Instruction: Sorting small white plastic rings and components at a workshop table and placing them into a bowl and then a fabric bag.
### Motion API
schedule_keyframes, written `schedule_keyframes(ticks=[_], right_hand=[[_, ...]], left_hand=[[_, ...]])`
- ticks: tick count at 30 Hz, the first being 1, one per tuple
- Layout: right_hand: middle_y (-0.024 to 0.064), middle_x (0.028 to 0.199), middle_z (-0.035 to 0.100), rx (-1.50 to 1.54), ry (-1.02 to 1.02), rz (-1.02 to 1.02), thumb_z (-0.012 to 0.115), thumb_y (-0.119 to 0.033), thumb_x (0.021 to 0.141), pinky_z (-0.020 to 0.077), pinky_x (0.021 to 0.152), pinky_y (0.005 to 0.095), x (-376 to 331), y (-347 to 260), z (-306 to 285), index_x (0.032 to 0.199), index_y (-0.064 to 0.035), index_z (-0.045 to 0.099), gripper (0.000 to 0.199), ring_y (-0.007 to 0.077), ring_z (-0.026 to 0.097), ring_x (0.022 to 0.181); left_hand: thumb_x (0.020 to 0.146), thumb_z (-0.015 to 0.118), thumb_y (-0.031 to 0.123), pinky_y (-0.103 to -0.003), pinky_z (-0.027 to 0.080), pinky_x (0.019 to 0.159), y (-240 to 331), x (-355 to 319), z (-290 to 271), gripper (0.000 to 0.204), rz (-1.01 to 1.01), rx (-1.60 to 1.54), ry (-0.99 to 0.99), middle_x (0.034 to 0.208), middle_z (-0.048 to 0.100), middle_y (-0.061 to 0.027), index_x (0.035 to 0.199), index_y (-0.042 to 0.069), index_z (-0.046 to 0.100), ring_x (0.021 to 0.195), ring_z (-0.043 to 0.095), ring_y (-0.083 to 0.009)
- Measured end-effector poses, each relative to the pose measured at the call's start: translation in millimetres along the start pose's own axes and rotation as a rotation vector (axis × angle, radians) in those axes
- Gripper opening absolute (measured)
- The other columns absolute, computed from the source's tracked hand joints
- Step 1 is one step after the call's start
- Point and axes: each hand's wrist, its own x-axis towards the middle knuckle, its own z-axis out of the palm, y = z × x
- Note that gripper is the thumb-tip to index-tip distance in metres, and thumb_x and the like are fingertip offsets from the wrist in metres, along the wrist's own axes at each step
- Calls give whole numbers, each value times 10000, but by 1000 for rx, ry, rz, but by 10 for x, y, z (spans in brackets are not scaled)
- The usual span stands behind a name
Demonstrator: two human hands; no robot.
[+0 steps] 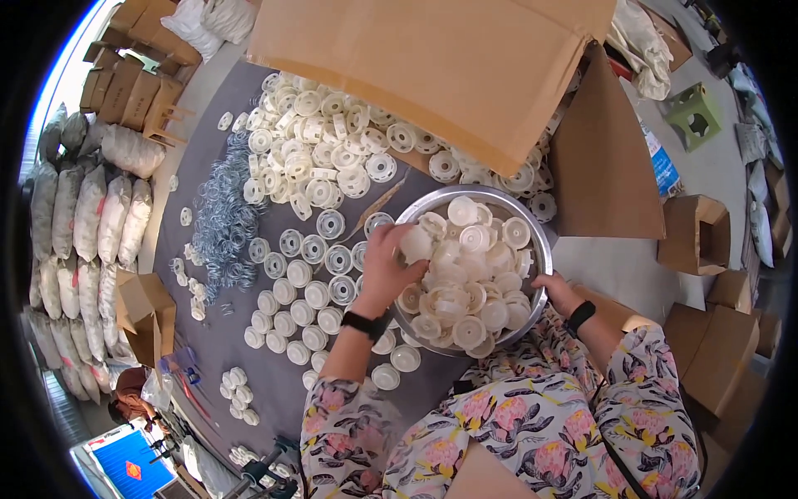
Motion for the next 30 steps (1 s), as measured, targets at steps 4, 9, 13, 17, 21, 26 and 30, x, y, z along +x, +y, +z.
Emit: schedule_keyframes(ticks=[4,9,13,17,21,26,30], right_hand=[[31,862,569,23,-4,70,565,-129,694,432,735,274,-10,32,-80,998,-25,556,321,144,526,785],[31,864,568,-21,7,94,563,-126,693,433,745,278,10,21,-108,1019,-22,544,343,152,525,794],[31,859,566,-14,8,84,562,-124,691,429,746,280,-54,-63,4,1008,-21,544,333,153,521,790],[35,847,563,-13,25,92,566,-131,689,432,724,285,2,54,-116,1005,-17,544,337,153,519,779],[28,797,556,-13,23,55,581,-140,682,436,688,285,49,137,-154,961,-22,555,304,149,519,729],[14,751,541,-11,38,69,597,-141,672,427,645,271,41,118,-157,895,-36,556,250,135,507,685],[8,741,536,-14,49,58,600,-138,668,420,625,261,53,142,-197,878,-42,553,236,130,505,681]], left_hand=[[615,693,61,-306,438,749,28,-223,-209,585,-411,-429,-55,1069,483,-77,1156,79,469,935,513,-211],[621,650,22,-337,412,849,331,-256,-39,579,-208,-385,-56,1091,443,-103,1153,71,427,986,474,-238],[652,630,13,-339,390,890,335,-308,98,559,-417,-793,-78,1121,435,-96,1153,52,386,1022,455,-209],[685,646,-2,-304,425,847,-2,-329,-234,537,-594,-1198,118,1064,458,-70,1153,57,388,974,493,-171],[718,634,13,-259,454,753,-790,-626,-448,491,-851,-1334,476,1030,489,-54,1150,63,404,908,528,-147],[749,636,40,-280,475,698,-1210,-604,-698,516,-963,-959,850,1034,487,-58,1189,81,370,895,529,-144],[747,646,48,-311,464,767,-1255,-499,-728,526,-770,-952,886,1050,477,-91,1188,46,358,934,525,-161]])
